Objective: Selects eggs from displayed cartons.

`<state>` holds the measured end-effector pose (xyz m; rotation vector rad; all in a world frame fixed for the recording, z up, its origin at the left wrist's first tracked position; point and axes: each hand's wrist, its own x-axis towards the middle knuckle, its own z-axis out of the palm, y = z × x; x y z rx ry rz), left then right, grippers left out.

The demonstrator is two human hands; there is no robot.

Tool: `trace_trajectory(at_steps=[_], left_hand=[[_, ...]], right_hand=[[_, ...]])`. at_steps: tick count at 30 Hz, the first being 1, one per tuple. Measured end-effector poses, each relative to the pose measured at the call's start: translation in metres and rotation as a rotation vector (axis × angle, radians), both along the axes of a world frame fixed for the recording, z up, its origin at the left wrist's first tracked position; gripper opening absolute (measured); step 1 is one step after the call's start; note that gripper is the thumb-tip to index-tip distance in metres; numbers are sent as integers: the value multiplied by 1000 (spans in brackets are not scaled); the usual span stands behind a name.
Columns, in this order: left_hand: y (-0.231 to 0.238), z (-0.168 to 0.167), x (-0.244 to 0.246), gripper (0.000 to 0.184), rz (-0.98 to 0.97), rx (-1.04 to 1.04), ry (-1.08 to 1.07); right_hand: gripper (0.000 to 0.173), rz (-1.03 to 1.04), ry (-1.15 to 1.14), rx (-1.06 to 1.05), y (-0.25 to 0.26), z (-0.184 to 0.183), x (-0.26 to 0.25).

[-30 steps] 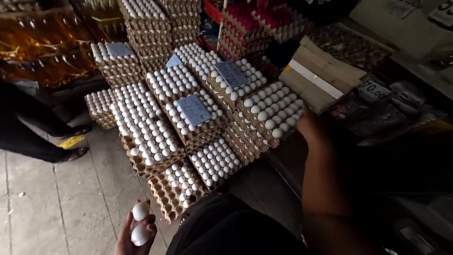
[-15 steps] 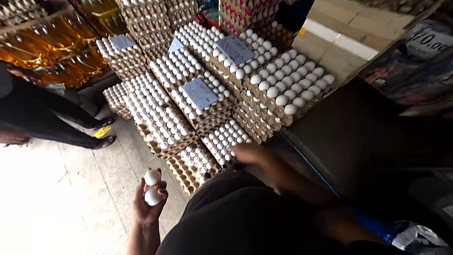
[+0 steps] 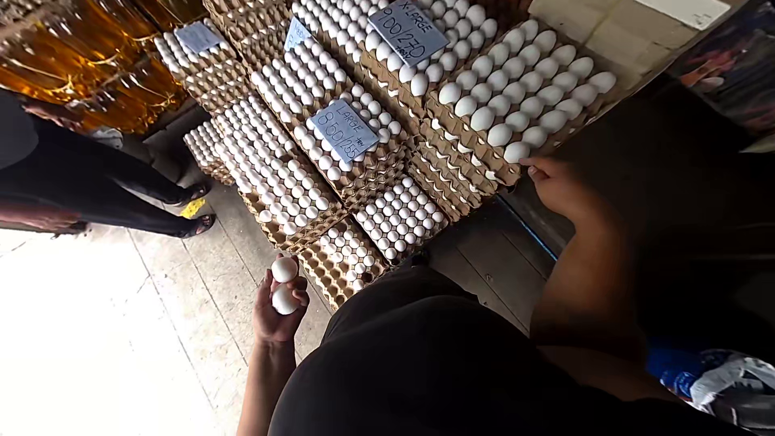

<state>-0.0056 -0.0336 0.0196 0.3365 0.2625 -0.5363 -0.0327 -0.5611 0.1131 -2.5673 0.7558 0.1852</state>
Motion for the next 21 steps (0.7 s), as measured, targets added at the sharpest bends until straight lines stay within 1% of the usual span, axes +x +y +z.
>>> trace_trajectory(at_steps=[2, 4, 7, 11, 16, 18, 21], left_hand=[[0, 4, 5, 48, 9, 4, 4], [2, 6, 10, 47, 20, -12, -9], [3, 9, 16, 49, 53, -47, -22], [2, 12, 18, 48, 96, -10, -54], [0, 8, 20, 50, 72, -6, -65], [-2, 8, 20, 50, 89, -13, -53], [-2, 6, 19, 49, 111, -26, -40]], right_hand=[[43, -25, -70, 12, -9, -2, -1], [44, -106, -122, -22, -12, 6, -2], [53, -226, -139, -68, -12, 7, -1], [70, -218, -151, -36, -10, -14, 8], [73, -182, -155, -43, -6, -37, 18], [73, -198, -168, -59, -9, -41, 20], [72, -226, -159, -30, -9, -41, 24]])
